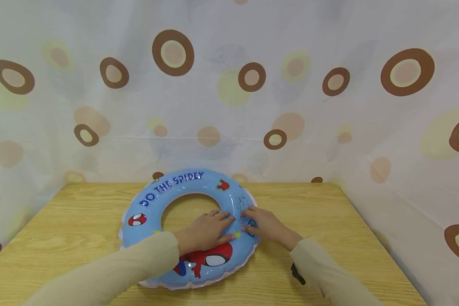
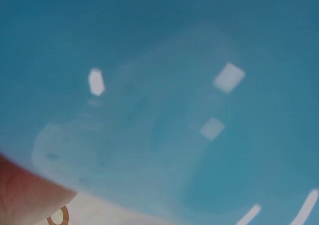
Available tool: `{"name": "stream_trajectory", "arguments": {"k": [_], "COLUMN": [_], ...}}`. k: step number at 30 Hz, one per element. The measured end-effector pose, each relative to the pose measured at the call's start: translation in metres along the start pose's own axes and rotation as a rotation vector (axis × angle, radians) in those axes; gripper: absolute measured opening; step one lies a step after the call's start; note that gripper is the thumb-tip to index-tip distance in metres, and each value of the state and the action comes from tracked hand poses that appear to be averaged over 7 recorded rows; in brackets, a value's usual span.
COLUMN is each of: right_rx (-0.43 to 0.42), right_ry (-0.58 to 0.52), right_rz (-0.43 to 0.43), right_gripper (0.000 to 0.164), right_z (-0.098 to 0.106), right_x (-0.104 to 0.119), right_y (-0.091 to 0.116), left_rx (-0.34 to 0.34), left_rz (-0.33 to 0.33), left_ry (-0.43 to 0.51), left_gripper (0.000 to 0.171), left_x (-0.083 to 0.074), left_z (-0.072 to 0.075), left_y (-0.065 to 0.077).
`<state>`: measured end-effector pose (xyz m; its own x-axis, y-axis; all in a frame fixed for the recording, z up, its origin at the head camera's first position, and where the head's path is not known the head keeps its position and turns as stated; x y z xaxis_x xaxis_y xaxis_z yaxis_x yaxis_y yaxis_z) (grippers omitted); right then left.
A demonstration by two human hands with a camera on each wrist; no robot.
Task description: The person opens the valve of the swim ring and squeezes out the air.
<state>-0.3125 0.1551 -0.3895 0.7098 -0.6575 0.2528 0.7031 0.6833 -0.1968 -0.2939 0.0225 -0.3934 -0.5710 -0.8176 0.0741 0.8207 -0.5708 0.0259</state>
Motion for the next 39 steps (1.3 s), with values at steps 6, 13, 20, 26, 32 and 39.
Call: {"name": "stream_trajectory", "arguments": {"k": [6, 13, 20, 26, 32, 39], "right_rx": [-0.008, -0.023, -0.021, -0.022, -0.01, -0.013], "right_ry": [0.026, 0.043, 0.047, 0.044, 0.04, 0.051], "right_rz": [0.029, 0.046, 0.051, 0.062, 0.052, 0.042], "right_gripper": [0.03, 0.029, 0.028, 0.027, 0.027, 0.026], "right_z": [-0.002, -0.0025, -0.0043, -0.0041, -0.0051, -0.0073], "right_x": [0.003, 0.0054, 0.0061, 0.0071, 0.0067, 0.0061], "right_y": [0.0004, -0.0003, -0.0014, -0.0008, -0.0008, -0.0013], "left_rx": [-0.007, -0.01, 0.005, -0.006, -0.02, -0.018], "left_rz": [-0.003, 0.004, 0.012, 0.011, 0.012, 0.02], "left_ry": [-0.01, -0.013, -0.002, 0.009, 0.009, 0.017], "left_gripper": [0.057, 0.056, 0.056, 0.055, 0.055, 0.055], "left_x": [-0.0006, -0.0004, 0.0002, 0.0003, 0.0003, 0.0004], "left_z": [0.0004, 0.0008, 0.0006, -0.0008, -0.0019, -0.0031], "left_y": [0.0015, 0.0024, 0.0026, 0.0024, 0.0021, 0.0018]}}
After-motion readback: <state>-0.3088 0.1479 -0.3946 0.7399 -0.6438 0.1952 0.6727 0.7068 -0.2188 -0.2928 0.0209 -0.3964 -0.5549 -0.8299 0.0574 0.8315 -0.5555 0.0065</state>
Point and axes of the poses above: each hand's wrist, its own y-axis away from the middle knuckle, its own z-axis out of the back of the hand, x = y × z, the point moved 6 cm from there along -y, towards the middle knuckle, and after that the axes turned 3 degrees about z, right-handed, at the moved point
